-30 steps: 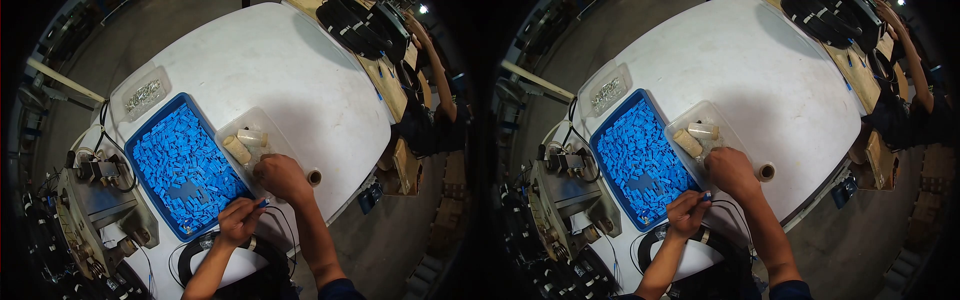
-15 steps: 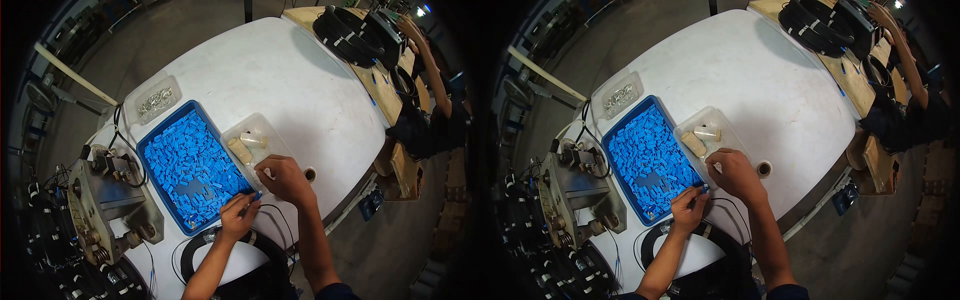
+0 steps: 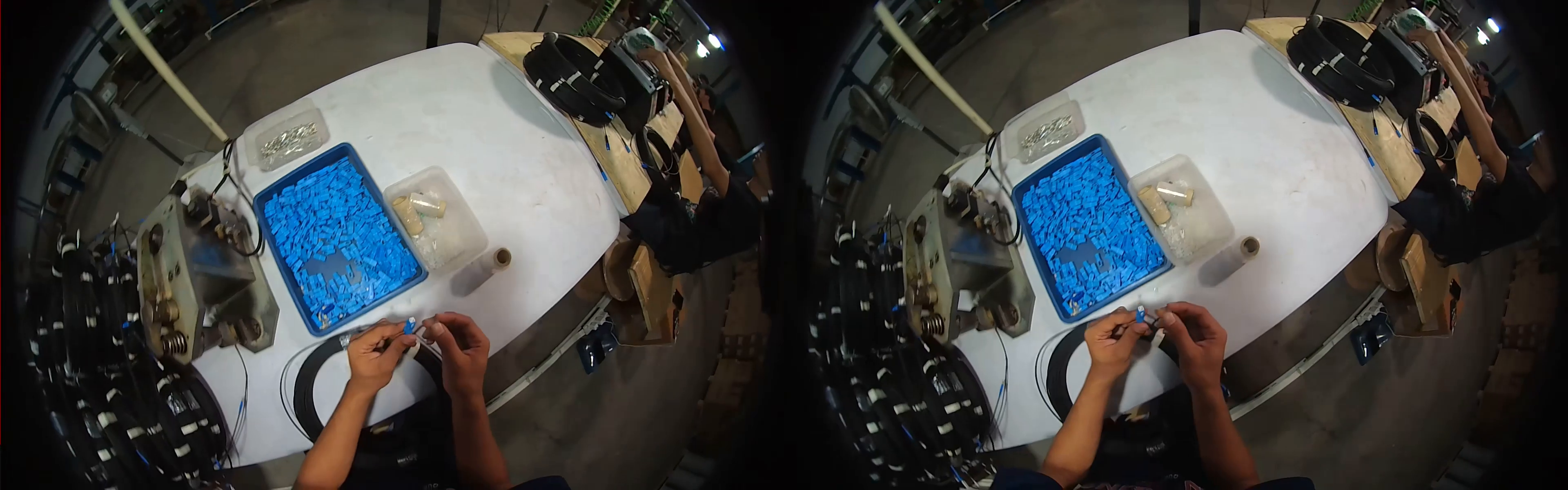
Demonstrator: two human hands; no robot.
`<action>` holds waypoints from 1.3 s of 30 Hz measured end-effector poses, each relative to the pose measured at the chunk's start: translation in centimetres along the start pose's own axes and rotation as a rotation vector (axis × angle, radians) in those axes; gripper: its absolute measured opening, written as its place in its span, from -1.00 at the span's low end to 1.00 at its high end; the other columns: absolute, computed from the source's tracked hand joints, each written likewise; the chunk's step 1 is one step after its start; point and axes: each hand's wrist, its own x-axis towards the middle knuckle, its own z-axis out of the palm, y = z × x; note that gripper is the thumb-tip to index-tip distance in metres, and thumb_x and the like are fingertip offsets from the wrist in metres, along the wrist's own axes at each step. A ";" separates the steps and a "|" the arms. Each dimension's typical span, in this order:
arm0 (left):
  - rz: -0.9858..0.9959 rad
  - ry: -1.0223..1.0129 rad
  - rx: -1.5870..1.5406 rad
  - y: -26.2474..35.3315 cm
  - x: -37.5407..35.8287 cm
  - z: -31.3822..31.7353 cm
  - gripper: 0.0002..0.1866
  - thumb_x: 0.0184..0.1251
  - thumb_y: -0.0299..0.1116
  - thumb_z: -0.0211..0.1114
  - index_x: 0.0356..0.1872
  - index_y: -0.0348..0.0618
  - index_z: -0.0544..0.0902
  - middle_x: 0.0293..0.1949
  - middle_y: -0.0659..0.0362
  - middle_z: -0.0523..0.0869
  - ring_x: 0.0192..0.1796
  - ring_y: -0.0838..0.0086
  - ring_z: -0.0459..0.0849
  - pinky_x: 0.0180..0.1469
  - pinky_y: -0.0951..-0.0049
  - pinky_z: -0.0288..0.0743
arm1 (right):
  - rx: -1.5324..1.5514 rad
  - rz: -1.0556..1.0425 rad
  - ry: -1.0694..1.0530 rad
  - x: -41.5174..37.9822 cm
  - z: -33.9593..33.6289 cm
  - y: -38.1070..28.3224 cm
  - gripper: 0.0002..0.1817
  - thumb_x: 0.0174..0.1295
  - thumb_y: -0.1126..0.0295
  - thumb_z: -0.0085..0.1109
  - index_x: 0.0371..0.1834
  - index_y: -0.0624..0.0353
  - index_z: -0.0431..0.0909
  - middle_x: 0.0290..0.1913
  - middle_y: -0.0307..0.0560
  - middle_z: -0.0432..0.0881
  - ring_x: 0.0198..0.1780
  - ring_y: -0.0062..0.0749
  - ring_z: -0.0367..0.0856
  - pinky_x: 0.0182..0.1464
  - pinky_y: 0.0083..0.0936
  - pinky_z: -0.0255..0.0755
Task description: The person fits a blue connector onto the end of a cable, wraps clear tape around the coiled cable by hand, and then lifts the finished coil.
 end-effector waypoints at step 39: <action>0.242 0.216 0.341 11.7 -15.0 -6.9 -0.78 0.32 -0.56 0.32 -0.04 -0.35 0.75 -0.50 0.12 0.69 -0.43 0.54 0.62 -0.36 0.57 0.45 | -0.060 -0.136 -0.460 -14.1 6.8 -0.9 -0.85 0.33 0.61 0.22 -0.07 0.40 0.58 -0.10 0.13 0.72 -0.12 -0.41 0.71 0.01 -0.54 0.61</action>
